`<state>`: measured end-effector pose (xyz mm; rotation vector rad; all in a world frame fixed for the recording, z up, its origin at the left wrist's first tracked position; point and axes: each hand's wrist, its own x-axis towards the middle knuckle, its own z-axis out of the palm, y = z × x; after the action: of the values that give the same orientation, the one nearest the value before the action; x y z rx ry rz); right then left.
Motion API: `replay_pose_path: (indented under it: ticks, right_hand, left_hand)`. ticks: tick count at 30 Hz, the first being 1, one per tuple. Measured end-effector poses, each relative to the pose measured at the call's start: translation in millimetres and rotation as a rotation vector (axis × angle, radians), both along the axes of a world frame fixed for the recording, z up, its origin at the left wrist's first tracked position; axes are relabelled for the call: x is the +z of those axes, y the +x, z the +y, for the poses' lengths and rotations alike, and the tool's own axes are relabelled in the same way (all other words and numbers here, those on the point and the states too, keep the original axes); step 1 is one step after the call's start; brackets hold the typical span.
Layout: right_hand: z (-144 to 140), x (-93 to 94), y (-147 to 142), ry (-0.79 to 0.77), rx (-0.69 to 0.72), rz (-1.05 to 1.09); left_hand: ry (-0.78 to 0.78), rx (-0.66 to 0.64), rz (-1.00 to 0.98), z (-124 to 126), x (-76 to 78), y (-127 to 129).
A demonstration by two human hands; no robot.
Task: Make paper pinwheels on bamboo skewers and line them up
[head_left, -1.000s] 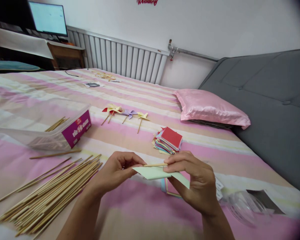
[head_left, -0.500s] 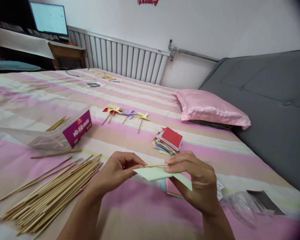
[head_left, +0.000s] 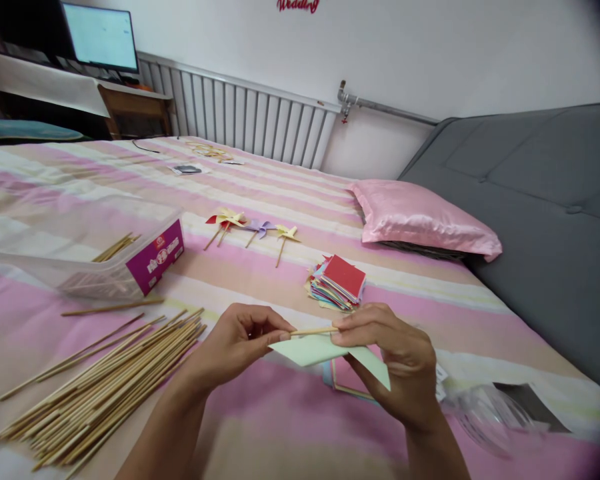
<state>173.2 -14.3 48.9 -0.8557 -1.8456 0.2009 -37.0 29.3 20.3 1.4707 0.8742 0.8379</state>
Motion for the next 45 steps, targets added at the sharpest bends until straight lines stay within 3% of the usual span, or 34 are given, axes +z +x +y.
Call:
replay_pose_path:
  ticks: [28,32,34,38,41,45]
  right_hand:
    - [2.5,-3.5,3.5,0.011,0.054,0.05]
    - [2.7,-7.7,3.2,0.009,-0.023,0.045]
    - [3.5,-11.0,3.3,-0.045,-0.111,0.071]
    - [7.3,-16.2,4.2,-0.296,-0.276,0.177]
    - [11.1,-16.6,5.6,-0.439,-0.275,0.269]
    - [13.7,-12.7,9.0,-0.445,-0.303,0.38]
  left_hand:
    - [0.018,-0.031,-0.001,-3.1,-2.5,3.1]
    - [0.0,-0.024,-0.024,-3.4,0.4,6.3]
    - [0.009,-0.031,-0.003,-3.3,1.6,9.4]
    - [0.081,-0.035,0.118,-1.7,1.5,13.9]
    - [0.141,-0.059,0.227,1.0,-0.6,13.7]
    - [0.1,-0.038,0.225,5.0,-5.2,13.3]
